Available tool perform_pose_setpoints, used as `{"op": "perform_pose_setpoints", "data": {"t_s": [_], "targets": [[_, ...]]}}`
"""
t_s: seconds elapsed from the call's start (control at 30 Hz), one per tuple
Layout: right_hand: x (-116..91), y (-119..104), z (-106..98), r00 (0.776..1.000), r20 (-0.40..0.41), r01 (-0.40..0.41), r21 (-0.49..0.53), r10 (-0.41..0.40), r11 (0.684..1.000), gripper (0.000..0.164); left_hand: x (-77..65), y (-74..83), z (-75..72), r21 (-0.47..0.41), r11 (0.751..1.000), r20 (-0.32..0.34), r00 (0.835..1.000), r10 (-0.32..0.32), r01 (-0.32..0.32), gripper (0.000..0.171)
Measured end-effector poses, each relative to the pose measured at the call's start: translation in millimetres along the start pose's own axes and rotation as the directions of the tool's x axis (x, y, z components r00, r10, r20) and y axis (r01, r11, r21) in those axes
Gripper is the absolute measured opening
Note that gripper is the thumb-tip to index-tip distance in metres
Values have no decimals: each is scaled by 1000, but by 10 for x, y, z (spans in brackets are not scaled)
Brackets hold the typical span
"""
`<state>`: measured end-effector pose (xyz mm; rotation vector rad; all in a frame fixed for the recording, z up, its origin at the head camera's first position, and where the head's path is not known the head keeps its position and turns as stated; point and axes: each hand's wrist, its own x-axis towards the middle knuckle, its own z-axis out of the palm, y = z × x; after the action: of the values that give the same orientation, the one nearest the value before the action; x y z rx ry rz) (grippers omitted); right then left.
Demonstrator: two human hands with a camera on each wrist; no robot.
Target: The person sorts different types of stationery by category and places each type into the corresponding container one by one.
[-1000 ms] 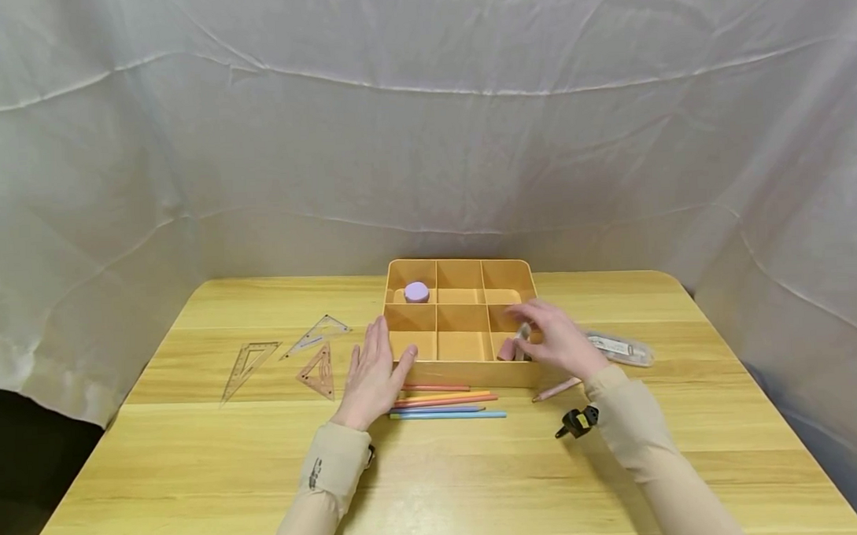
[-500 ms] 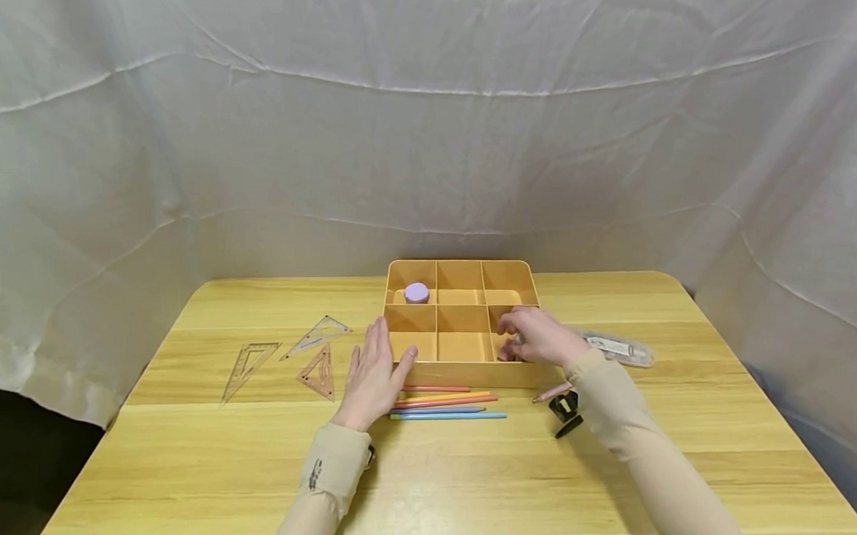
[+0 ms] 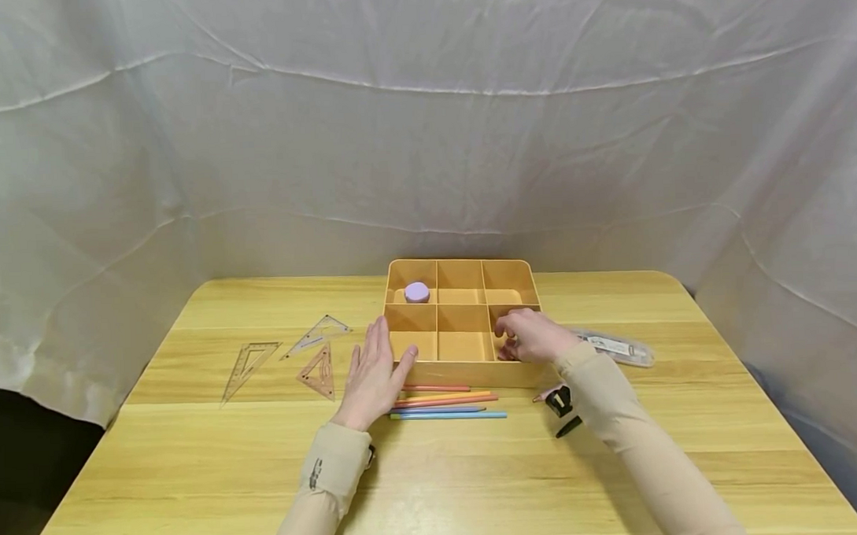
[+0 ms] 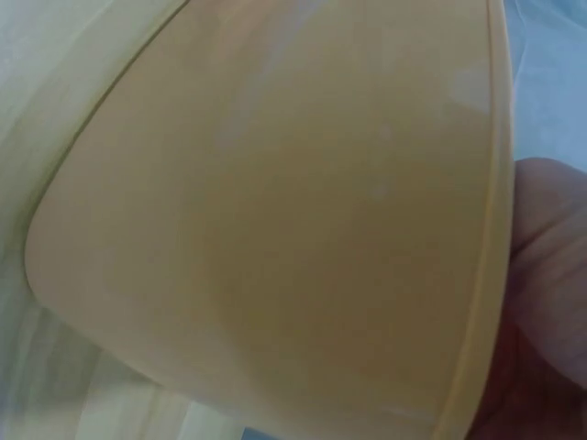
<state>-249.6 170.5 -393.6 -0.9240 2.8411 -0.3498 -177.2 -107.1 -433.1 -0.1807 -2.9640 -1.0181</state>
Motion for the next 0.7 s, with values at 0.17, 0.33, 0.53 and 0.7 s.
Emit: {"op": "perform_pose_setpoints", "data": {"t_s": [0.17, 0.33, 0.53, 0.7], "targets": [[-4, 12, -6, 999, -2, 33, -4, -33, 999, 13, 0, 1, -5, -1, 1000, 2, 1000, -4, 4, 84], [-88, 66, 8, 984, -143, 112, 66, -102, 991, 20, -3, 8, -14, -2, 1000, 2, 1000, -3, 3, 83], [-355, 146, -13, 906, -424, 124, 254, -5, 959, 20, 2, 14, -20, -8, 1000, 6, 1000, -5, 5, 83], [-655, 326, -4, 825, -537, 63, 399, 177, 915, 21, 6, 8, -8, -13, 1000, 6, 1000, -2, 2, 83]]}}
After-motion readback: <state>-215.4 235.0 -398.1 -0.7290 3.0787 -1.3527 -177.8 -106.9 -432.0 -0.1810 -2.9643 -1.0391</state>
